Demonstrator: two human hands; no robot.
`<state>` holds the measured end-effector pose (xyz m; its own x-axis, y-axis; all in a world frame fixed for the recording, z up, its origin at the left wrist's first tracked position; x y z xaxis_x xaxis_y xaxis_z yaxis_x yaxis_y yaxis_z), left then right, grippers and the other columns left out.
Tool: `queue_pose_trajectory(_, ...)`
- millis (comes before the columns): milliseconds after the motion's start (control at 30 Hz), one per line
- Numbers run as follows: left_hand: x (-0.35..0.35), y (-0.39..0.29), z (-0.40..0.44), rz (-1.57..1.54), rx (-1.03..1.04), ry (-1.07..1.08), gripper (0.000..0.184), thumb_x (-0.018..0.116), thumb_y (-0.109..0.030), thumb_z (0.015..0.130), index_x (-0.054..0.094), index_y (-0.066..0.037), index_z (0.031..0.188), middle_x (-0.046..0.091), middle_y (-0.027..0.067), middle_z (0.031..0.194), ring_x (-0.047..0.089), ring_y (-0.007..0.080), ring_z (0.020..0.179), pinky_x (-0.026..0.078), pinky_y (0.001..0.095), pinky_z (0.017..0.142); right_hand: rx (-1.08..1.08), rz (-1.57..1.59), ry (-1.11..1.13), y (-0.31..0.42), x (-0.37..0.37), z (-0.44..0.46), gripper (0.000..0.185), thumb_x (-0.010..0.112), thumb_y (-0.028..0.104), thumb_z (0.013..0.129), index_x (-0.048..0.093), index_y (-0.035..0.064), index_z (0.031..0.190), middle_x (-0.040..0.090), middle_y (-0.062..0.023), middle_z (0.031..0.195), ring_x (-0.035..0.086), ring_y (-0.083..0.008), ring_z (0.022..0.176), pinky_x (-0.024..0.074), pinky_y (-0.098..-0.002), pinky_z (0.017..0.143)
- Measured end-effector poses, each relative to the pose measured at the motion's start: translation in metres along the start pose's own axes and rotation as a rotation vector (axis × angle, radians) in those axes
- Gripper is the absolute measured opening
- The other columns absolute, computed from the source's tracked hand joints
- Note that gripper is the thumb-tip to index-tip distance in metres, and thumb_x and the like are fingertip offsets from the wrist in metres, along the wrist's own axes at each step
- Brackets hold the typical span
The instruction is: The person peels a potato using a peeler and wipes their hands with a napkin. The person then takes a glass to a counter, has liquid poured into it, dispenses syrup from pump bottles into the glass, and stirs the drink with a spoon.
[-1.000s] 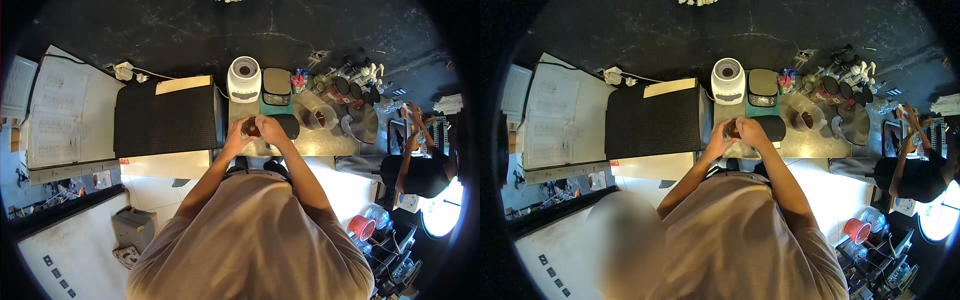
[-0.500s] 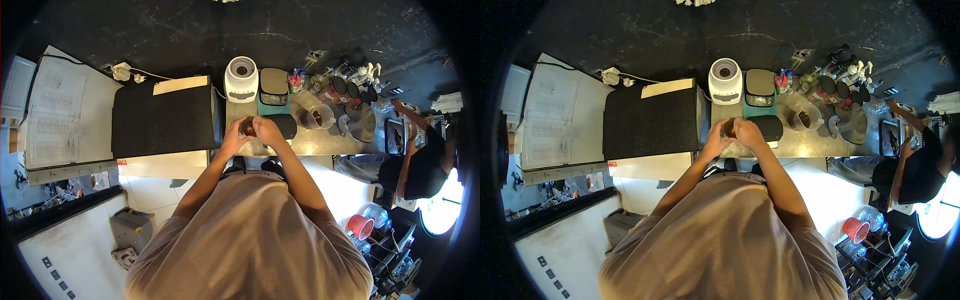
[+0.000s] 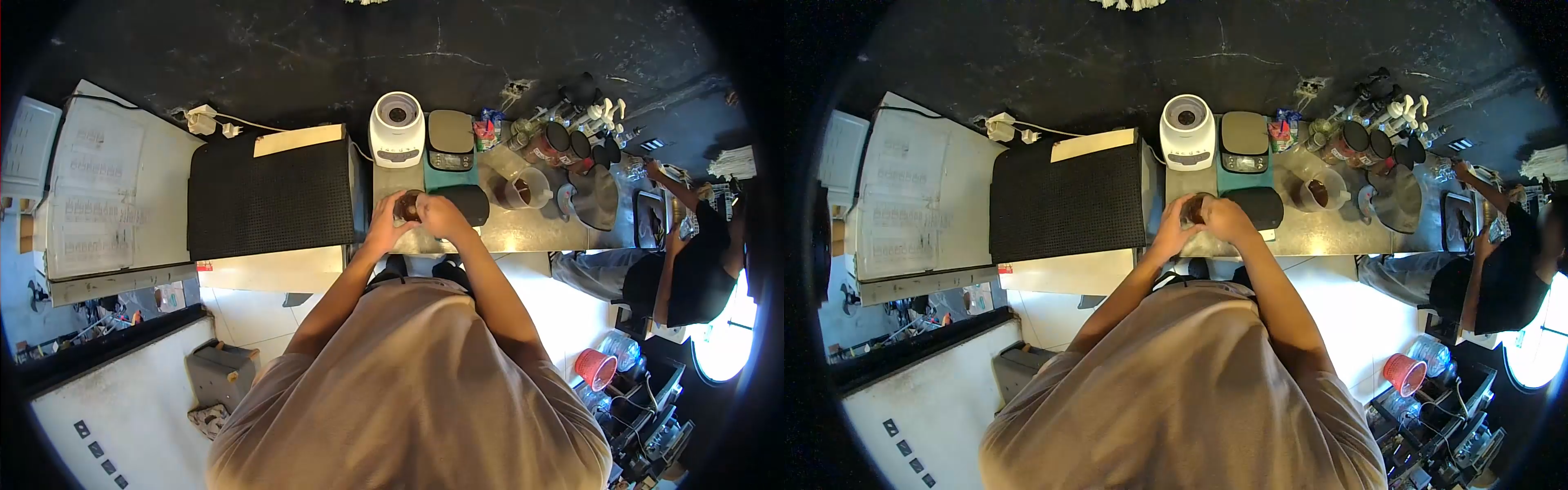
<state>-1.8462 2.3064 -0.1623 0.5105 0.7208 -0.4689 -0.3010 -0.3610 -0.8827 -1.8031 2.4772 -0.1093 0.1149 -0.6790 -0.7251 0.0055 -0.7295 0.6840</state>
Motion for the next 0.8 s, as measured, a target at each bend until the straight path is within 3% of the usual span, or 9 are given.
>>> queue_pose_trajectory(33, -0.001, 0.0, 0.002, 0.002, 0.002, -0.001, 0.086, 0.09, -0.024, 0.078, 0.047, -0.006, 0.15, 0.056, 0.0205, 0.142, 0.051, 0.0401, 0.133, 0.042, 0.0465, 0.113, -0.002, 0.0, -0.002, 0.001, 0.002, 0.001, 0.023, 0.056, 0.02, 0.1, 0.059, -0.0013, 0.091, 0.065, -0.028, 0.085, 0.065, -0.0494, 0.082, 0.051, -0.0545, 0.074)
queue_pose_trajectory(100, -0.001, 0.0, 0.0, 0.015, 0.022, -0.003, 0.086, 0.09, -0.024, 0.078, 0.046, -0.006, 0.15, 0.055, 0.021, 0.142, 0.051, 0.0403, 0.133, 0.042, 0.0464, 0.114, 0.006, 0.32, -0.121, 0.007, 0.002, 0.001, 0.025, 0.056, 0.022, 0.1, 0.059, -0.0014, 0.091, 0.066, -0.0286, 0.085, 0.065, -0.0497, 0.084, 0.0511, -0.0542, 0.075)
queue_pose_trajectory(200, 0.0, 0.001, 0.0, 0.016, 0.023, 0.005, 0.087, 0.09, -0.025, 0.078, 0.046, -0.006, 0.151, 0.055, 0.0209, 0.142, 0.051, 0.0402, 0.133, 0.042, 0.0464, 0.114, 0.111, 0.095, -0.137, 0.001, -0.001, 0.0, 0.024, 0.055, 0.02, 0.101, 0.06, -0.0012, 0.093, 0.067, -0.0279, 0.085, 0.066, -0.0493, 0.084, 0.0519, -0.0535, 0.076)
queue_pose_trajectory(333, 0.001, 0.001, -0.002, 0.019, -0.019, 0.008, 0.087, 0.09, -0.026, 0.079, 0.045, -0.007, 0.151, 0.055, 0.0204, 0.142, 0.051, 0.0397, 0.134, 0.042, 0.0464, 0.113, 0.032, 0.226, -0.046, 0.0, 0.005, 0.004, 0.023, 0.053, 0.02, 0.101, 0.06, -0.0004, 0.093, 0.068, -0.0269, 0.086, 0.067, -0.0487, 0.085, 0.0525, -0.0534, 0.077)
queue_pose_trajectory(400, 0.0, 0.002, 0.001, -0.024, -0.005, 0.015, 0.087, 0.09, -0.028, 0.079, 0.045, -0.008, 0.151, 0.055, 0.02, 0.142, 0.051, 0.0393, 0.134, 0.042, 0.0465, 0.113, 0.06, 0.091, -0.229, -0.002, 0.001, 0.004, 0.022, 0.052, 0.019, 0.102, 0.061, 0.0001, 0.093, 0.069, -0.0263, 0.086, 0.068, -0.0471, 0.087, 0.0531, -0.0515, 0.078)
queue_pose_trajectory(567, 0.0, 0.001, 0.002, -0.026, -0.016, 0.008, 0.088, 0.091, -0.025, 0.079, 0.045, -0.008, 0.151, 0.056, 0.0198, 0.141, 0.052, 0.0389, 0.134, 0.042, 0.0467, 0.114, 0.078, 0.303, -0.148, -0.008, 0.003, 0.001, 0.027, 0.047, 0.02, 0.103, 0.062, -0.0006, 0.095, 0.069, -0.0252, 0.085, 0.068, -0.0459, 0.083, 0.0535, -0.048, 0.077)
queue_pose_trajectory(667, -0.001, 0.0, 0.004, -0.011, -0.031, 0.009, 0.089, 0.092, -0.026, 0.078, 0.045, -0.008, 0.151, 0.055, 0.0205, 0.141, 0.053, 0.0389, 0.133, 0.043, 0.0465, 0.113, 0.228, 0.396, -0.15, -0.015, -0.003, -0.003, 0.032, 0.044, 0.024, 0.104, 0.062, -0.0009, 0.096, 0.068, -0.0242, 0.086, 0.066, -0.0452, 0.082, 0.0532, -0.0473, 0.079)
queue_pose_trajectory(767, -0.002, -0.001, 0.003, -0.027, -0.003, -0.005, 0.09, 0.092, -0.029, 0.077, 0.046, -0.008, 0.151, 0.055, 0.0217, 0.142, 0.053, 0.0391, 0.133, 0.044, 0.0462, 0.113, 0.344, 0.374, 0.049, -0.022, -0.006, -0.002, 0.032, 0.044, 0.025, 0.104, 0.062, -0.0005, 0.096, 0.067, -0.0229, 0.087, 0.066, -0.0427, 0.083, 0.0526, -0.0454, 0.08)
queue_pose_trajectory(800, -0.002, -0.001, 0.003, -0.025, -0.006, -0.001, 0.09, 0.092, -0.03, 0.077, 0.046, -0.008, 0.151, 0.055, 0.0217, 0.142, 0.053, 0.0391, 0.133, 0.044, 0.0461, 0.112, 0.269, 0.363, 0.048, -0.023, -0.007, 0.0, 0.028, 0.044, 0.022, 0.104, 0.061, 0.0011, 0.095, 0.063, -0.0149, 0.078, 0.062, -0.0303, 0.074, 0.0504, -0.0404, 0.072)
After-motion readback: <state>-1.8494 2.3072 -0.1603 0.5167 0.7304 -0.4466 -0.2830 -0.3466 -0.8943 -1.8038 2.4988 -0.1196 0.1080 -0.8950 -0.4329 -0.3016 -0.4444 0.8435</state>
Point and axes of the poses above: each hand's wrist, its own z-axis towards the middle knuckle, its own x-axis out of the palm, y = z × x, the point moved 3 cm from there along z, towards the middle knuckle
